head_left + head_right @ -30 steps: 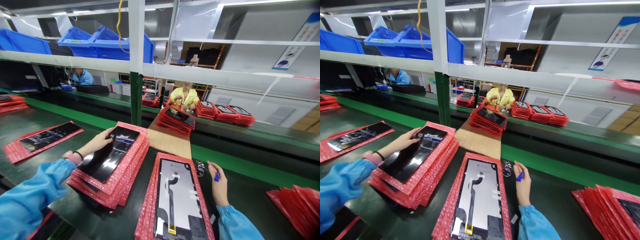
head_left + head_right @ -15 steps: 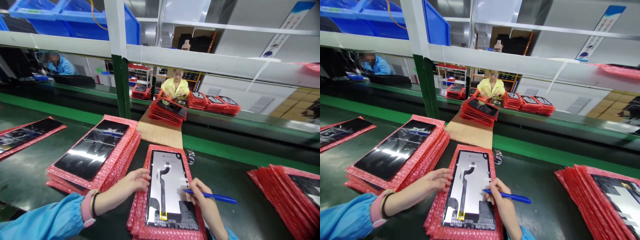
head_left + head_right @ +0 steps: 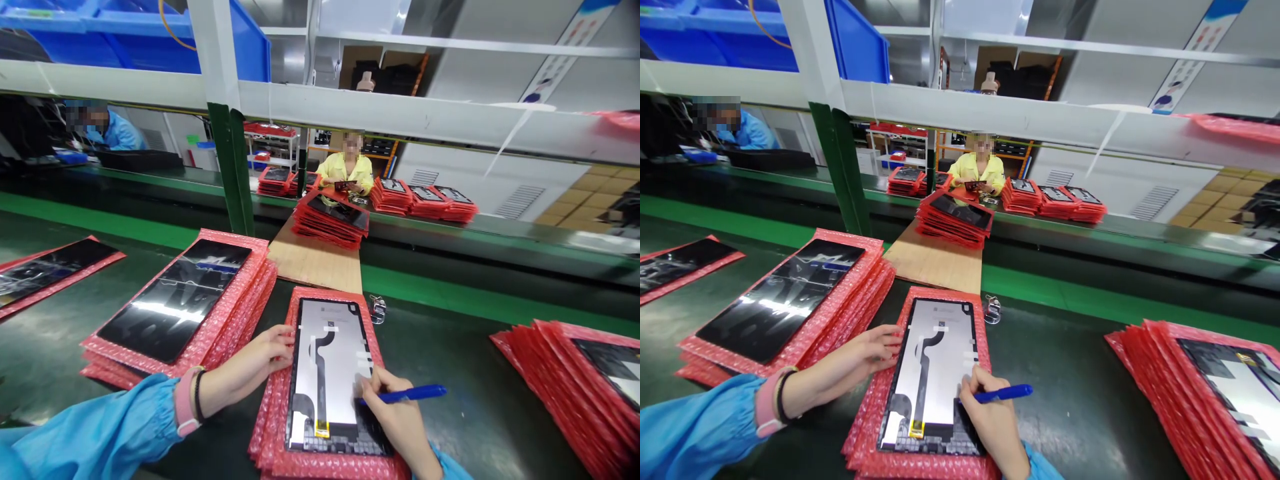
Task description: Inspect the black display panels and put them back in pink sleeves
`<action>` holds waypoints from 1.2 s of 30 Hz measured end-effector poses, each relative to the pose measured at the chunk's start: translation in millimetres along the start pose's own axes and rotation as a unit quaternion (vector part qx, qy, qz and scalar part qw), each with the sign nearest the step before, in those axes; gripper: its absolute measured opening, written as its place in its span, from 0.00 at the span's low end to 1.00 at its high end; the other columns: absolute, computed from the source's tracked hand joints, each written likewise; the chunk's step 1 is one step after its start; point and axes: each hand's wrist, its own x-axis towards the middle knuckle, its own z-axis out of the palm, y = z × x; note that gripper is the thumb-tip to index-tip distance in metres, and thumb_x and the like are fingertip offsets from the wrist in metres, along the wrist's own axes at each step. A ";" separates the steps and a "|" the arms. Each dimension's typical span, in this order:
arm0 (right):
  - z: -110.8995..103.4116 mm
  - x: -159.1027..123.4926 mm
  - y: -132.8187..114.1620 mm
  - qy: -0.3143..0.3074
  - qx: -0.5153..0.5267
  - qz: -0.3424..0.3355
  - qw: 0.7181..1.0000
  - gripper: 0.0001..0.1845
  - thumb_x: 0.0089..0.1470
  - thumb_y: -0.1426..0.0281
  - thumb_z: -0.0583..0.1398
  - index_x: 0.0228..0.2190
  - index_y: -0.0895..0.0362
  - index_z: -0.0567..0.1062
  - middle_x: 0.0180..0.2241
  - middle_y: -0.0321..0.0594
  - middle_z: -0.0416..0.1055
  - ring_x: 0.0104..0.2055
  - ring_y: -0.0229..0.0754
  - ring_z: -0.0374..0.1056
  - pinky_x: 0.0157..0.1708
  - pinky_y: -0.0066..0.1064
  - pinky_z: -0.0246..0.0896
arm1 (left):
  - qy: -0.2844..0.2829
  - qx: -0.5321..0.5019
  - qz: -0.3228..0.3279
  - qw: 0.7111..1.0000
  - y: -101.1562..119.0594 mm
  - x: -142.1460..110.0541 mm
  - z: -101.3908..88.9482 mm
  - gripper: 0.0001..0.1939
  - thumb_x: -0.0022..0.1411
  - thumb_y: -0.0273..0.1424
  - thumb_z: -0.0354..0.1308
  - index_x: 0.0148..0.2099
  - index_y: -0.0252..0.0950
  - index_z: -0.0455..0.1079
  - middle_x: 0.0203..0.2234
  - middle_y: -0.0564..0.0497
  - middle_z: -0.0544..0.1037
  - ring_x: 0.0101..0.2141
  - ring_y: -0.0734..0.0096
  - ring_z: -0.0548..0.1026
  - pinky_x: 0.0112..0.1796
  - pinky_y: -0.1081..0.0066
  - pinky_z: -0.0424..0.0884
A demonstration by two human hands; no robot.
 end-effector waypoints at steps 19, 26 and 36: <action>-1.8 5.4 22.3 -0.035 0.243 0.057 0.968 0.25 0.49 0.53 0.65 0.17 0.55 0.63 0.14 0.29 0.59 0.18 0.32 0.49 0.20 0.27 0.39 | -0.036 0.014 -0.021 0.999 8.2 18.4 30.7 0.16 0.43 0.27 0.68 0.38 0.33 0.73 0.29 0.47 0.79 0.29 0.66 0.76 0.32 0.67 0.71; -6.9 6.4 12.5 -0.021 0.294 0.054 0.954 0.24 0.48 0.52 0.65 0.18 0.55 0.65 0.14 0.28 0.57 0.17 0.31 0.47 0.19 0.26 0.39 | -0.037 0.065 0.050 0.996 -5.0 30.1 53.4 0.21 0.39 0.18 0.61 0.41 0.30 0.74 0.29 0.45 0.81 0.28 0.61 0.77 0.33 0.65 0.71; -63.9 18.5 -16.0 0.115 0.310 -0.006 0.944 0.23 0.49 0.48 0.63 0.26 0.56 0.77 0.12 0.34 0.66 0.15 0.33 0.58 0.17 0.24 0.54 | -0.091 0.098 0.283 0.950 41.4 11.5 77.5 0.20 0.56 0.29 0.62 0.52 0.36 0.71 0.48 0.47 0.78 0.51 0.56 0.73 0.49 0.65 0.68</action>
